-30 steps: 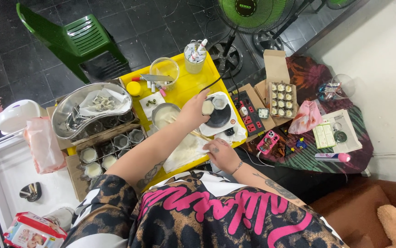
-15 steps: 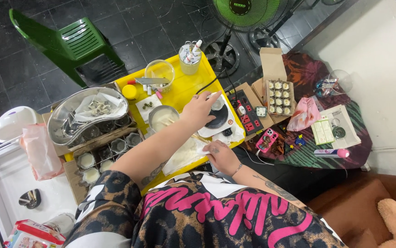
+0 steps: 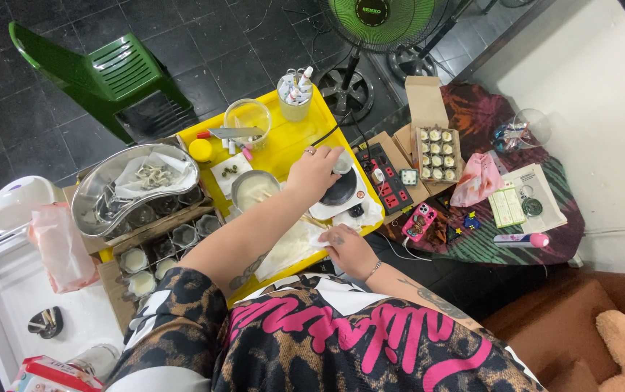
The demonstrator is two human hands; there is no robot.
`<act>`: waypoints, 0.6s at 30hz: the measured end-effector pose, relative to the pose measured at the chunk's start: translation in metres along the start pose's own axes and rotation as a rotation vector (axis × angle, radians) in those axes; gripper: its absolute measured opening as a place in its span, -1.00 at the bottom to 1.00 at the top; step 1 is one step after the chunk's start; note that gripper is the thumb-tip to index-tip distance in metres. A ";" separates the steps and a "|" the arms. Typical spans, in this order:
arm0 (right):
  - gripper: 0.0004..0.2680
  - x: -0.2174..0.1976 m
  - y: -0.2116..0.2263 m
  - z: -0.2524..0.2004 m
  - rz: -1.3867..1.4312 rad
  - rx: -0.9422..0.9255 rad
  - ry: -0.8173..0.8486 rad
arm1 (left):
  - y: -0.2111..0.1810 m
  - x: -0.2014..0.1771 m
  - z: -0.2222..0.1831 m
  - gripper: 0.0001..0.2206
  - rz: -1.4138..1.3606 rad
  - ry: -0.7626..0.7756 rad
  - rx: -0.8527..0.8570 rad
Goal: Cleaning and preparing candle jars and molds at a workbench for production.
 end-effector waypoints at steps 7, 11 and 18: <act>-0.83 -0.002 0.002 0.001 -0.003 0.013 0.014 | 0.003 0.001 0.000 -0.39 0.017 0.046 -0.059; -0.83 -0.002 0.000 0.001 0.000 0.012 0.018 | -0.001 -0.004 -0.001 -0.21 0.013 0.080 -0.042; -0.83 0.000 -0.003 -0.001 0.018 0.013 0.017 | 0.001 -0.015 -0.008 -0.05 -0.010 0.138 -0.102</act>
Point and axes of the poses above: each hand's wrist, its own z-axis towards the middle knuckle, its own x-axis out of the palm, y = z × x, the point moved 10 cm from there along z, towards the middle knuckle, and after that the axes turned 6 degrees about z, right-handed, at the moved point
